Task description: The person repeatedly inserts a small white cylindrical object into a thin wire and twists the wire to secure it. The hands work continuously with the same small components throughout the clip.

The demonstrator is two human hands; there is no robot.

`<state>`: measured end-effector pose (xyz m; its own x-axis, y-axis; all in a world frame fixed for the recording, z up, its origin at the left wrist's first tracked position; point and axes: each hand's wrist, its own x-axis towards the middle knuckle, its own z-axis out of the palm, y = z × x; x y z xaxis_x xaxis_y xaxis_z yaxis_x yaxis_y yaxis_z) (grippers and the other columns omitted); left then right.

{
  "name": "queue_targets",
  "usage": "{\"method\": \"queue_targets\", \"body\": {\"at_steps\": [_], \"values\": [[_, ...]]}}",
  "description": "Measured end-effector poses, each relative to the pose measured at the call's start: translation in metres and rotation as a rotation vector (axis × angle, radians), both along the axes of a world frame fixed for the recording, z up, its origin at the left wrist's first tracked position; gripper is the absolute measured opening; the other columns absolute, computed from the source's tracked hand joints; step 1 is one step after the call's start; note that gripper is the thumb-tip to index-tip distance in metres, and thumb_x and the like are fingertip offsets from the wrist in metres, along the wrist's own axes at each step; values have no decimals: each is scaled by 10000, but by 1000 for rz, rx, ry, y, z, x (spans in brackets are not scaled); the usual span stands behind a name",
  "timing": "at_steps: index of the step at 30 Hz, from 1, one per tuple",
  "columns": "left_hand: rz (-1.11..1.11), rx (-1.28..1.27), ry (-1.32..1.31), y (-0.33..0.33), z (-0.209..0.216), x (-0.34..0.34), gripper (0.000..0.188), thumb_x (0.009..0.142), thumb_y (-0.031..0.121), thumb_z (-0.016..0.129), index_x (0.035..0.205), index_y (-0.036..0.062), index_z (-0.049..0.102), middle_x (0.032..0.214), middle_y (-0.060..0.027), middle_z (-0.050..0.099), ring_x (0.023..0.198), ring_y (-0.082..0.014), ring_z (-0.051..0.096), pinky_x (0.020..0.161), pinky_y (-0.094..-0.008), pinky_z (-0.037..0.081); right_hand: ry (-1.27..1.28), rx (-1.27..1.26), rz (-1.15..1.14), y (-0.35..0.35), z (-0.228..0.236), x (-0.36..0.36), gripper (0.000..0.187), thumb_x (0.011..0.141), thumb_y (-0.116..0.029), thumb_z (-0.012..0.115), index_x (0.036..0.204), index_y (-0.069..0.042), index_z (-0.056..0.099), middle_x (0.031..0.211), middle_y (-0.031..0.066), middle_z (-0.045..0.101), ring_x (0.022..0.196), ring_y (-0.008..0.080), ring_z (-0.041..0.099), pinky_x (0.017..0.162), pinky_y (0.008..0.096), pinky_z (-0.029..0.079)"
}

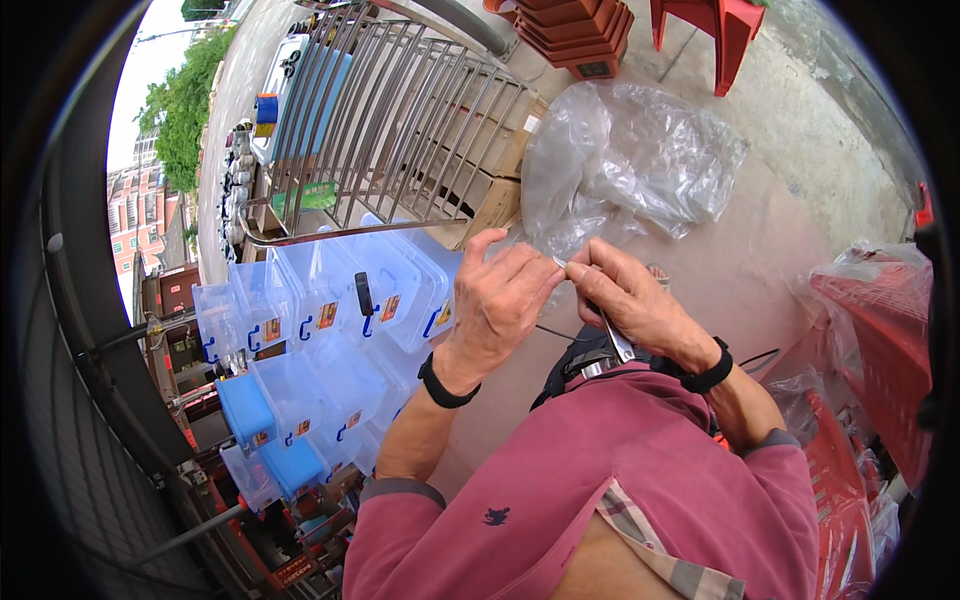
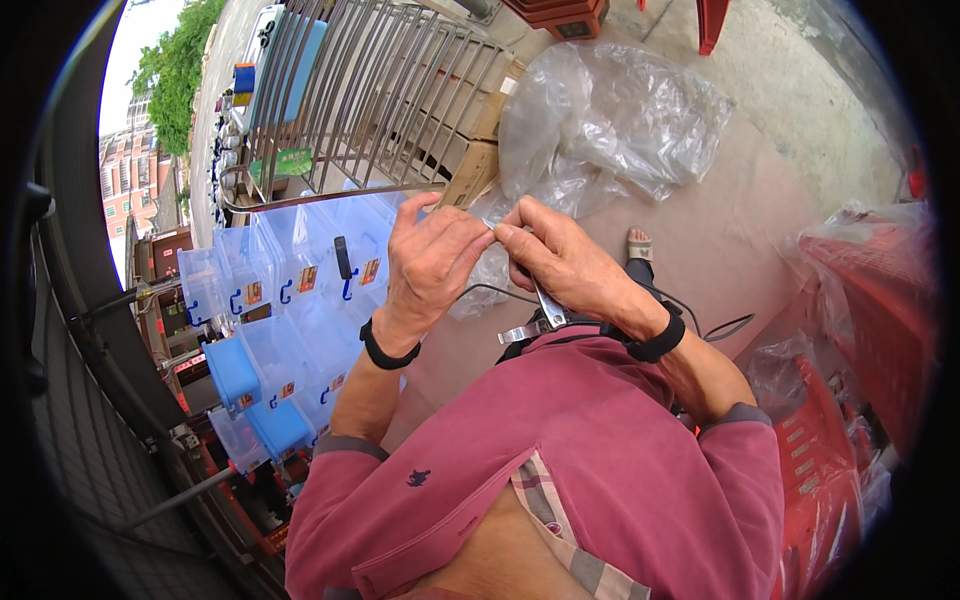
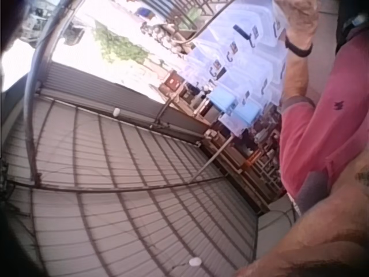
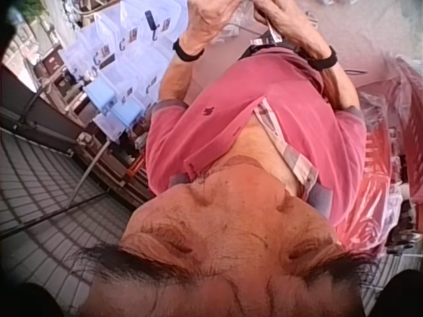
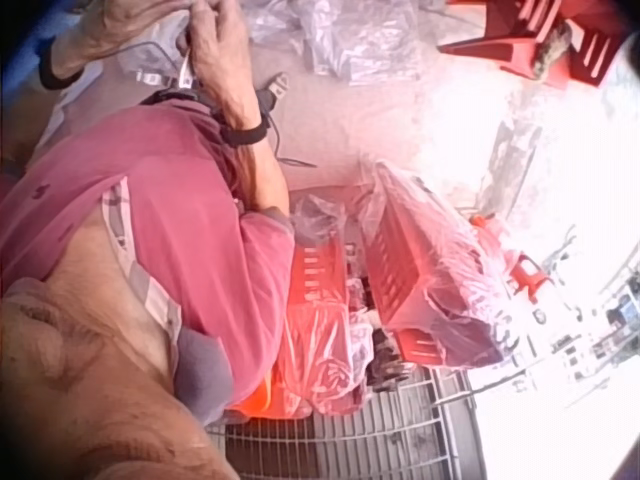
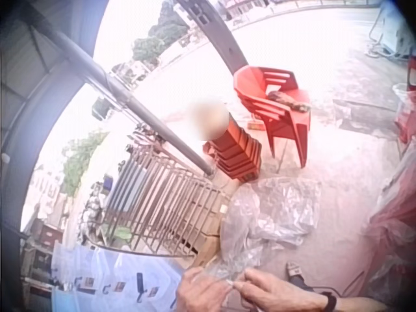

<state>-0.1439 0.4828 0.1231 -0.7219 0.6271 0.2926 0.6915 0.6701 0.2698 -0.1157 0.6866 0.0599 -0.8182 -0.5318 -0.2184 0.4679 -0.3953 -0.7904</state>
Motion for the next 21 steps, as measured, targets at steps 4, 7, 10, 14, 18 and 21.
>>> {"method": "queue_targets", "body": {"at_steps": [4,7,10,14,18,21], "values": [[22,-13,-68,-3,7,-4,114,867,84,848,917,79,746,784,-23,707,789,-208,687,961,-441,510,68,-19,-14,-2,0,0,322,1162,-338,526,1068,-30,530,764,-6,533,661,69,496,595,257,403],[54,95,-216,-6,10,-8,85,883,106,841,912,78,767,782,-23,708,786,-223,670,952,-417,514,30,-120,-21,-2,-3,1,351,1171,-367,500,1114,-25,554,759,-13,524,653,64,476,588,248,380],[112,151,-324,-8,11,-9,69,899,123,833,917,77,785,786,-24,712,787,-237,653,952,-390,510,-62,-202,-1,4,-8,-1,420,1178,-416,459,1199,-19,593,751,-27,491,642,64,447,584,241,354],[102,147,-339,-6,5,-10,58,912,117,821,922,76,782,791,-19,714,776,-225,656,967,-396,501,-39,-191,2,9,-10,0,418,1177,-405,469,1236,-13,604,752,-27,483,649,65,461,588,245,362],[61,63,-245,-5,2,-7,55,922,126,812,922,87,774,817,-8,726,759,-210,669,975,-428,495,-4,-140,48,9,-11,1,431,1175,-394,476,1301,-4,609,732,-28,495,642,65,471,589,247,364],[28,1,-164,-5,2,-6,56,924,138,810,924,95,774,836,-3,734,756,-207,678,978,-445,494,10,-119,79,10,-13,1,419,1175,-357,485,1326,8,625,740,-27,502,628,66,477,589,244,368]]}}
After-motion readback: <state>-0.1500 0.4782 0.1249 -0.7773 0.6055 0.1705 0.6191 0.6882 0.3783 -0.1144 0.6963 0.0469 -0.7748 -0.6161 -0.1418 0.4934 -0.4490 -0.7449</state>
